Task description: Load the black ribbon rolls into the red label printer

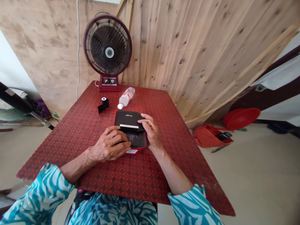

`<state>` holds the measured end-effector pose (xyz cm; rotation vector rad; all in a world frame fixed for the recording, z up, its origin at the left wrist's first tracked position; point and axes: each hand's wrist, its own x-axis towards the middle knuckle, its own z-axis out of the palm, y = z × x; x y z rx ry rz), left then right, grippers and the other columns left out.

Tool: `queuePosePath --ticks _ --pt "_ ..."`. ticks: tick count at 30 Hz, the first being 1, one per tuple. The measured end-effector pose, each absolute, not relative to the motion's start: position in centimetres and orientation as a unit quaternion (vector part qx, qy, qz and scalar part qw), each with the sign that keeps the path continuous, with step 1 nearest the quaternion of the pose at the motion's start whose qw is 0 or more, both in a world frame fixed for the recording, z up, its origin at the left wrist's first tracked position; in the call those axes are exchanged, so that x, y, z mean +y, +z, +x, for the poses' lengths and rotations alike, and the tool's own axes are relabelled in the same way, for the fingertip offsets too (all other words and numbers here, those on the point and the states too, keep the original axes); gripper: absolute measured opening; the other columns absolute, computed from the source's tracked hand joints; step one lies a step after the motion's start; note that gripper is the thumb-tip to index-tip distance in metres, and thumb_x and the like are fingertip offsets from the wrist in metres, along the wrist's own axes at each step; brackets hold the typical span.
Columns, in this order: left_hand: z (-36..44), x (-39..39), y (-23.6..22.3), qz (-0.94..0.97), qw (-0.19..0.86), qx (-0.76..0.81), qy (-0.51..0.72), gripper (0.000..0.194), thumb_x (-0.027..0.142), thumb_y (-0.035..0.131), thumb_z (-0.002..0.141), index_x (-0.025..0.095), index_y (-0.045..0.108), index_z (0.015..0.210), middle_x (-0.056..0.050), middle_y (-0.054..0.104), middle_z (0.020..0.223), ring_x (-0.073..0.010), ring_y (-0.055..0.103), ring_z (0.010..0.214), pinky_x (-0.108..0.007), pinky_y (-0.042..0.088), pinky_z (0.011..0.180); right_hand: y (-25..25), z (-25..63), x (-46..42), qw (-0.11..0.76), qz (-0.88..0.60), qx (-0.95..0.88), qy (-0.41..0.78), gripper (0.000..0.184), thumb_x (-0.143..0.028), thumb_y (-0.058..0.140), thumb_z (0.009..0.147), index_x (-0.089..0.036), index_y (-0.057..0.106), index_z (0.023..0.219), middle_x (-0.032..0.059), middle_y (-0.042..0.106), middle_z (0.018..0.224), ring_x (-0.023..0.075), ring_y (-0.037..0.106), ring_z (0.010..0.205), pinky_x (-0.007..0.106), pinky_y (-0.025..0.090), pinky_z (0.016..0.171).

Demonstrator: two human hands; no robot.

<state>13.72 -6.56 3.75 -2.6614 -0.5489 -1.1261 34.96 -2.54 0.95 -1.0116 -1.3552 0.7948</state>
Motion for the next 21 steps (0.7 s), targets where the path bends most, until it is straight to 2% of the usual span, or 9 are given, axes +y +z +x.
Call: queuePosePath --ticks 3,6,8,10,12,16,21 --pt "13.2 -6.1 4.1 -0.869 0.013 -0.227 -0.439 0.016 0.03 0.056 0.088 0.024 0.065 0.099 -0.002 0.07 0.09 -0.0173 0.063 0.091 -0.039 0.044 0.095 0.4 34.8 -2.8 0.601 -0.43 -0.579 0.345 0.02 -0.04 0.057 0.082 -0.029 0.069 0.093 0.0025 0.055 0.124 0.0203 0.049 0.122 0.041 0.035 0.108" --pt "13.0 -5.0 4.1 -0.73 -0.163 -0.4 -0.53 0.024 0.036 0.05 0.091 0.022 0.064 0.105 -0.006 0.067 0.106 -0.0206 0.06 0.102 -0.039 0.046 0.093 0.1 34.6 -2.8 0.605 -0.436 -0.568 0.347 0.022 -0.038 0.057 0.082 -0.029 0.068 0.099 0.0031 0.054 0.126 0.0206 0.047 0.124 0.043 0.036 0.108" --pt "13.1 -4.2 3.7 -0.623 -0.305 -0.473 -0.544 0.032 0.039 0.055 0.088 0.021 0.06 0.113 -0.008 0.063 0.119 -0.0232 0.058 0.11 -0.04 0.045 0.095 0.0 34.5 -2.8 0.609 -0.439 -0.562 0.346 0.024 -0.037 0.056 0.082 -0.029 0.067 0.101 0.0033 0.054 0.127 0.0205 0.046 0.125 0.044 0.035 0.108" --pt "13.5 -3.4 3.2 -0.555 -0.43 -0.472 -0.533 0.045 0.04 0.063 0.081 0.02 0.056 0.12 -0.01 0.06 0.127 -0.0262 0.056 0.116 -0.042 0.043 0.098 0.0 34.5 -2.9 0.609 -0.44 -0.561 0.347 0.024 -0.036 0.055 0.083 -0.029 0.066 0.103 0.0032 0.053 0.128 0.0204 0.045 0.125 0.044 0.035 0.109" --pt "13.8 -2.9 2.6 -0.511 -0.512 -0.448 -0.525 0.053 0.037 0.068 0.076 0.02 0.053 0.125 -0.011 0.057 0.131 -0.0282 0.053 0.121 -0.044 0.041 0.102 0.0 34.4 -3.0 0.607 -0.443 -0.56 0.349 0.024 -0.035 0.053 0.084 -0.03 0.066 0.104 0.003 0.052 0.128 0.0202 0.045 0.126 0.044 0.034 0.11" --pt "13.8 -2.6 2.3 -0.484 -0.574 -0.425 -0.506 0.058 0.03 0.069 0.074 0.022 0.052 0.128 -0.009 0.057 0.133 -0.0296 0.05 0.124 -0.045 0.038 0.105 0.1 34.7 -3.2 0.586 -0.451 -0.581 0.341 0.027 -0.032 0.051 0.086 -0.031 0.064 0.109 0.002 0.051 0.13 0.0195 0.043 0.129 0.044 0.032 0.112" --pt "13.9 -2.7 2.2 -0.513 -0.567 -0.412 -0.496 0.058 0.028 0.067 0.074 0.025 0.052 0.13 -0.006 0.056 0.134 -0.0296 0.05 0.124 -0.044 0.039 0.105 0.0 35.1 -3.5 0.558 -0.46 -0.61 0.325 0.03 -0.033 0.047 0.088 -0.031 0.061 0.115 0.0017 0.047 0.136 0.0191 0.038 0.134 0.043 0.028 0.115"
